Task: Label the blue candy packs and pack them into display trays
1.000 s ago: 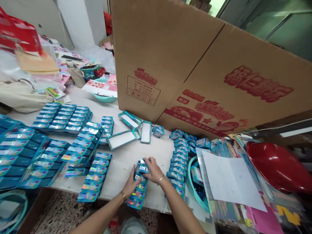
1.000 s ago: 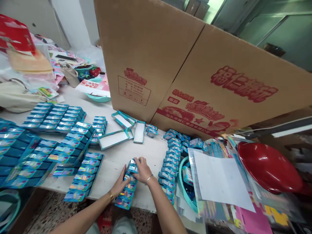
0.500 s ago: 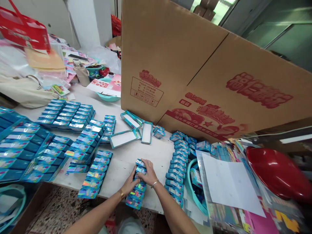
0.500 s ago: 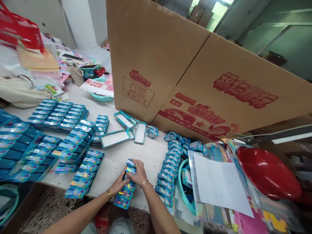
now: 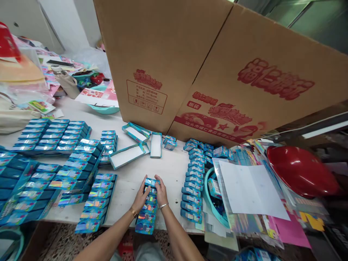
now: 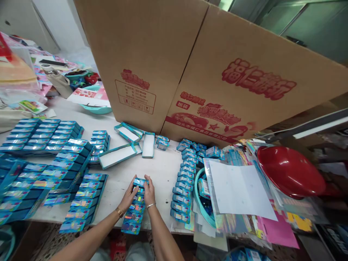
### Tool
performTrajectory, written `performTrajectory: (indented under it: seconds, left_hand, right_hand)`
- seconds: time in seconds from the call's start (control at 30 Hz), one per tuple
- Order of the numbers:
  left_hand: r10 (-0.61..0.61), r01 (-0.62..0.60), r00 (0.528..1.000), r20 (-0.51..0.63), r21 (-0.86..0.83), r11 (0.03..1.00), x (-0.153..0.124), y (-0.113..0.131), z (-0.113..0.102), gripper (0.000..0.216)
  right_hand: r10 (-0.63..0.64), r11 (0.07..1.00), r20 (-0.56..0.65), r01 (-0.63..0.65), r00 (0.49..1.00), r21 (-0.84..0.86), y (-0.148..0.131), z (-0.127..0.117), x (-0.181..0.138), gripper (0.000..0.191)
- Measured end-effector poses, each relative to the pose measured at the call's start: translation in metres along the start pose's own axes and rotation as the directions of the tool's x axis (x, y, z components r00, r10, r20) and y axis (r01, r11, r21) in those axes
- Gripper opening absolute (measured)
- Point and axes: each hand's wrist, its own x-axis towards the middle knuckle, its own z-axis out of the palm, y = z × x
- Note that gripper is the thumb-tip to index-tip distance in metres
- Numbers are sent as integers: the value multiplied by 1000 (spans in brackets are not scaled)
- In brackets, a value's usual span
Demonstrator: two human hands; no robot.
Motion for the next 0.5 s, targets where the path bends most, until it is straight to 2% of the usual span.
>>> performTrajectory:
  seconds: [0.13, 0.23, 0.33, 0.4, 0.5]
  left_hand:
    - [-40, 36, 998, 45, 86, 996, 1, 0, -3, 72]
    - [-46, 43, 999, 14, 169, 985, 4, -1, 1, 71]
    - [-45, 51, 998, -38, 161, 986, 3, -3, 6, 71]
    - [-65, 67, 998, -22, 124, 990, 2, -5, 5, 73]
    - [-73, 76, 997, -28, 104, 992, 3, -7, -9, 73]
  right_hand:
    - [22, 987, -30, -27, 999, -161, 17, -2, 5, 54]
    - [27, 973, -78, -44, 997, -227, 26, -5, 8, 62]
    - [105, 982, -93, -118, 990, -148, 30, -5, 4, 73]
    - [165, 981, -130, -176, 978, -79, 32, 0, -4, 77]
    - [190, 981, -174, -195, 966, -12, 37, 21, -11, 74]
